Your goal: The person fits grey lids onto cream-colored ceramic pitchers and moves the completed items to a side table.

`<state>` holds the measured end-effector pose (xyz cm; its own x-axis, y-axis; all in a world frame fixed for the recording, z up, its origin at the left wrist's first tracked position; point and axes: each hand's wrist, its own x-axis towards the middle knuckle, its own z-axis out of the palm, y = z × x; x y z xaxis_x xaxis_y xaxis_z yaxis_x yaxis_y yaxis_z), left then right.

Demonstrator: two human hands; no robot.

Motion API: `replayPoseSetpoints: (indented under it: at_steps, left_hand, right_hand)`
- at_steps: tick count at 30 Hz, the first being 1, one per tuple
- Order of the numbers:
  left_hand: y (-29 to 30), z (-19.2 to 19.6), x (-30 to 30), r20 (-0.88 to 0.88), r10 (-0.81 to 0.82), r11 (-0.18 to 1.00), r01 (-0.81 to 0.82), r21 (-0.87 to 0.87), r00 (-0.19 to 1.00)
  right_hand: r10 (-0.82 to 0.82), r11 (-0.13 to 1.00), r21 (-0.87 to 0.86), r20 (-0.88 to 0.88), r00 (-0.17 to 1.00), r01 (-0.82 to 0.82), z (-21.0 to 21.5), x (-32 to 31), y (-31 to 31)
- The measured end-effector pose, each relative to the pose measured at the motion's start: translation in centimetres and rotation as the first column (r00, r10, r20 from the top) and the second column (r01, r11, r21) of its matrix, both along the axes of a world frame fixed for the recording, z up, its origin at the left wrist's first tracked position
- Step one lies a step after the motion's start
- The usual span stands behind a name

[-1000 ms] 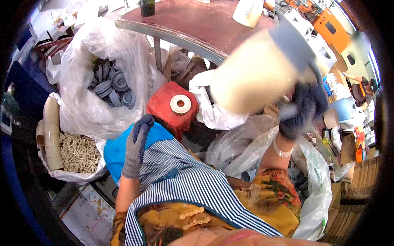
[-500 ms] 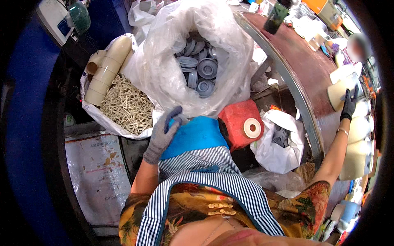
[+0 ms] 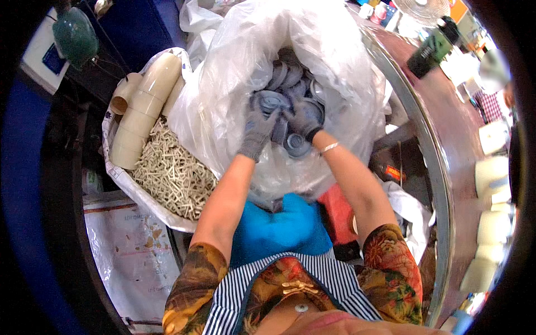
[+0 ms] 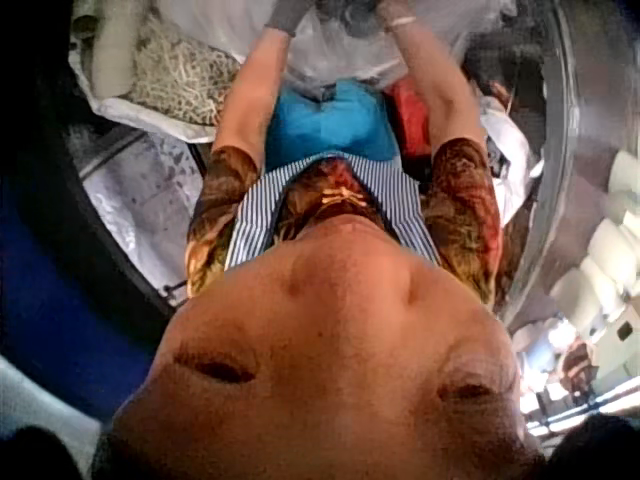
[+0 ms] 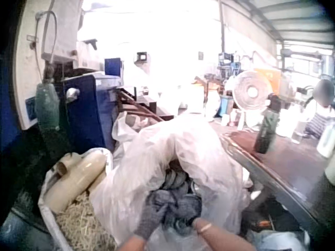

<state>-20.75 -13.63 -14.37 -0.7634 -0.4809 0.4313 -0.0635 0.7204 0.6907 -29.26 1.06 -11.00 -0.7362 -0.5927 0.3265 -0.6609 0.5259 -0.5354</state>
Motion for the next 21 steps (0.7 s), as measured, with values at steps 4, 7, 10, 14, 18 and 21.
replayPoseSetpoints:
  at_steps: [4,7,10,14,18,21]
  left_hand:
    - [-8.3,-0.7,6.2,0.053,0.142,0.989,-0.140,-0.040,0.988]
    - [-6.9,-0.1,8.8,0.053,0.173,0.923,-0.143,-0.358,0.984]
    - [-5.7,1.1,8.4,0.172,0.240,0.895,-0.149,-0.420,0.956]
    - [-6.2,1.8,8.2,0.568,0.320,0.844,0.043,-0.534,0.758]
    - [-9.0,-2.4,7.3,0.282,0.030,0.995,-0.001,-0.103,0.959]
    - [-7.8,1.5,10.4,-0.041,-0.015,0.873,0.034,0.487,0.999]
  right_hand:
    - [-0.178,0.722,0.652,-0.150,0.973,0.233,-0.2,-16.7,5.4]
    - [-0.239,0.802,0.540,-0.102,0.966,0.255,-2.2,-22.2,9.6]
    - [-0.259,0.808,0.530,-0.075,0.963,0.259,-2.8,-24.0,9.7]
    - [-0.264,0.787,0.587,0.040,0.964,0.191,-0.3,-22.4,8.3]
    - [-0.173,0.907,0.421,0.309,0.935,0.028,5.4,-15.6,7.5]
    - [-0.007,0.999,-0.033,0.438,0.899,0.024,11.5,-4.2,9.7]
